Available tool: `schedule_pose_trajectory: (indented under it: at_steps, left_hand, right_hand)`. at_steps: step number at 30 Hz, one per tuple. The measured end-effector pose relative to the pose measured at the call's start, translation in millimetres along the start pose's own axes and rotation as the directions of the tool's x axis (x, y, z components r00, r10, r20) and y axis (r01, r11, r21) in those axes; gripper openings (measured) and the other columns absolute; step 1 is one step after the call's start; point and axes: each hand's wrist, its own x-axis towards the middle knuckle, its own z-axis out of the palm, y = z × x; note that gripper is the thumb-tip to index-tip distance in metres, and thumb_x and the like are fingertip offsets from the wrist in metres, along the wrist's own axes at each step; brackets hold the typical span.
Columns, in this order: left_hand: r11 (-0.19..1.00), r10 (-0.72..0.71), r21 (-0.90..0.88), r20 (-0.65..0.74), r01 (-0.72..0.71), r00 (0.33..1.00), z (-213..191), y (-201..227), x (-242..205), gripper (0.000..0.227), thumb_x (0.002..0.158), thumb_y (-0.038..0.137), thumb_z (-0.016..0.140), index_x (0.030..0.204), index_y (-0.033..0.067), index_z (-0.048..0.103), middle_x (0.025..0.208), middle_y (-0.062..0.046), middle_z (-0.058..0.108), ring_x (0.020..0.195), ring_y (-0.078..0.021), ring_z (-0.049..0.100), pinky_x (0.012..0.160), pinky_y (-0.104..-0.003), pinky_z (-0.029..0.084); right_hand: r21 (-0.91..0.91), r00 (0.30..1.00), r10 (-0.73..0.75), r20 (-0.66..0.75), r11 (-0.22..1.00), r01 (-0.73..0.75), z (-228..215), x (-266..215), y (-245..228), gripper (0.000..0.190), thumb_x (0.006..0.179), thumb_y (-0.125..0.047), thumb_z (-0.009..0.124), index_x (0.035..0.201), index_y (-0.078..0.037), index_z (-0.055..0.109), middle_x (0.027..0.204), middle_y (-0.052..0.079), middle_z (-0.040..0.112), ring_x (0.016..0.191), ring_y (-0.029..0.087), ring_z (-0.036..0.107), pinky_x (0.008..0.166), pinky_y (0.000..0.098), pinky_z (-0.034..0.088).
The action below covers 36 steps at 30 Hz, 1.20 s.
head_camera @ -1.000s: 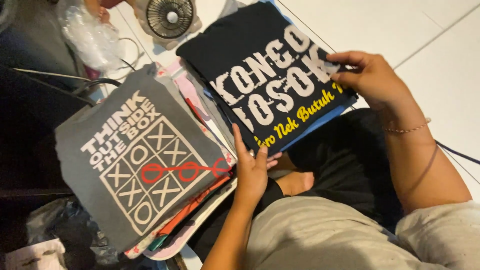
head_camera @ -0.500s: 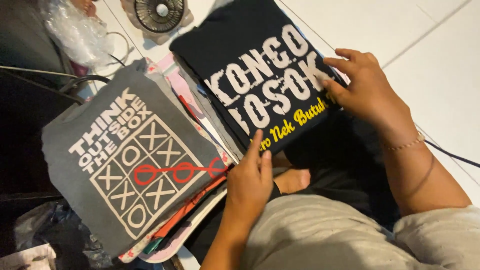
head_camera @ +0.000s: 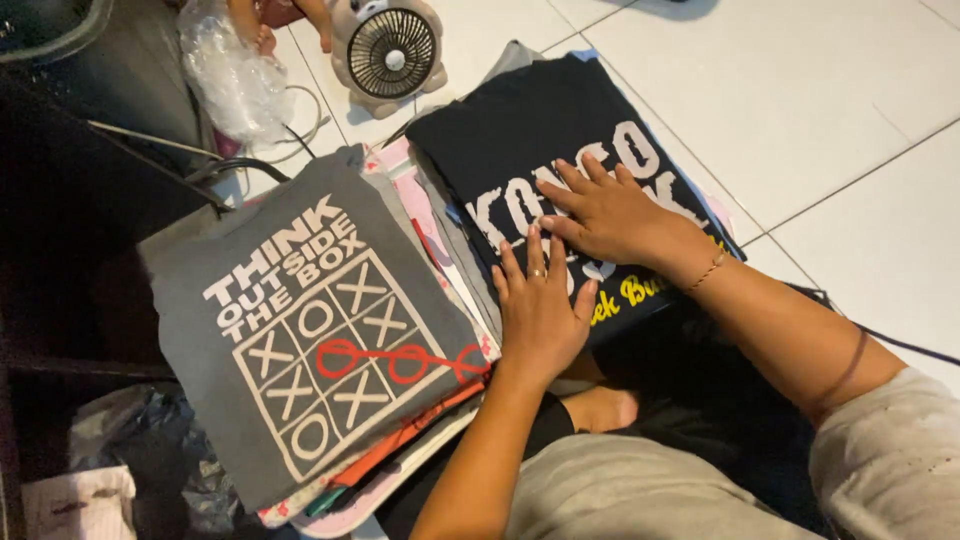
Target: Sorting various pieces of laundry into organized piles on the floor.
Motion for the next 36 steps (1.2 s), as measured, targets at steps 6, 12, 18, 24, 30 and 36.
schedule_pose_trajectory:
  at_steps: [6,12,18,24,30,36]
  left_hand:
    - [0.999,-0.027,-0.039,0.079,0.030,0.997,-3.7,-0.8,4.6,0.076,0.100,0.048,0.042,0.156,-0.0027,0.033,0.165,-0.034,0.019,0.146,-0.0663,0.009,0.114,-0.075,0.011]
    - [0.998,-0.021,-0.049,0.060,0.024,0.998,-6.4,-0.5,6.5,0.077,0.099,0.047,0.043,0.157,-0.0031,0.033,0.164,-0.035,0.021,0.147,-0.0660,0.009,0.114,-0.075,0.009]
    - [0.998,0.002,-0.061,0.004,-0.002,1.000,-6.9,3.1,2.0,0.073,0.099,0.043,0.046,0.155,-0.0034,0.036,0.163,-0.035,0.024,0.147,-0.0644,0.014,0.114,-0.075,0.012]
    - [0.979,0.055,-0.201,0.055,-0.042,0.997,-32.5,21.0,-15.2,0.064,0.100,0.028,0.043,0.154,-0.0041,0.036,0.159,-0.038,0.028,0.146,-0.0616,0.019,0.113,-0.072,0.015]
    - [0.940,0.239,-0.210,-0.161,-0.270,0.958,-163.3,20.9,-65.5,0.057,0.087,0.019,0.059,0.138,-0.0045,0.051,0.135,-0.025,0.054,0.114,-0.0461,0.049,0.099,-0.058,0.032]
    - [0.972,-0.180,0.128,-0.128,0.197,0.975,-158.9,-75.1,-95.6,0.084,0.080,0.063,0.070,0.149,0.0196,0.052,0.162,-0.018,0.035,0.150,-0.0496,0.015,0.113,-0.072,0.001]
  right_hand:
    - [0.021,0.974,-0.013,-0.225,1.000,0.018,-41.3,42.3,4.1,0.068,0.107,-0.061,0.030,0.160,-0.020,0.039,0.165,0.020,0.034,0.152,0.049,0.020,0.115,0.0703,0.021]
    - [-0.042,0.982,0.136,-0.134,0.989,-0.142,3.1,88.6,42.7,0.074,0.105,-0.067,0.020,0.163,-0.022,0.032,0.171,0.010,0.025,0.158,0.038,0.013,0.120,0.0634,0.015]
    - [-0.034,0.984,0.133,-0.121,0.990,-0.138,8.5,89.7,51.1,0.074,0.106,-0.066,0.020,0.163,-0.019,0.032,0.171,0.013,0.024,0.158,0.040,0.011,0.120,0.0652,0.014]
    - [0.057,0.976,-0.042,-0.215,0.997,0.056,-7.6,47.6,-2.1,0.070,0.106,-0.054,0.030,0.155,-0.005,0.041,0.165,0.022,0.030,0.155,0.046,0.016,0.117,0.0685,0.017]
    - [-0.192,0.915,-0.272,-0.298,0.956,0.221,45.3,39.4,-15.1,0.077,0.097,-0.062,0.041,0.152,-0.008,0.043,0.161,0.015,0.040,0.152,0.041,0.028,0.111,0.0650,0.028]
    - [-0.154,0.933,-0.236,-0.273,0.968,0.200,36.0,34.4,-24.5,0.076,0.098,-0.061,0.039,0.151,-0.006,0.044,0.162,0.015,0.039,0.153,0.039,0.026,0.114,0.0608,0.025]
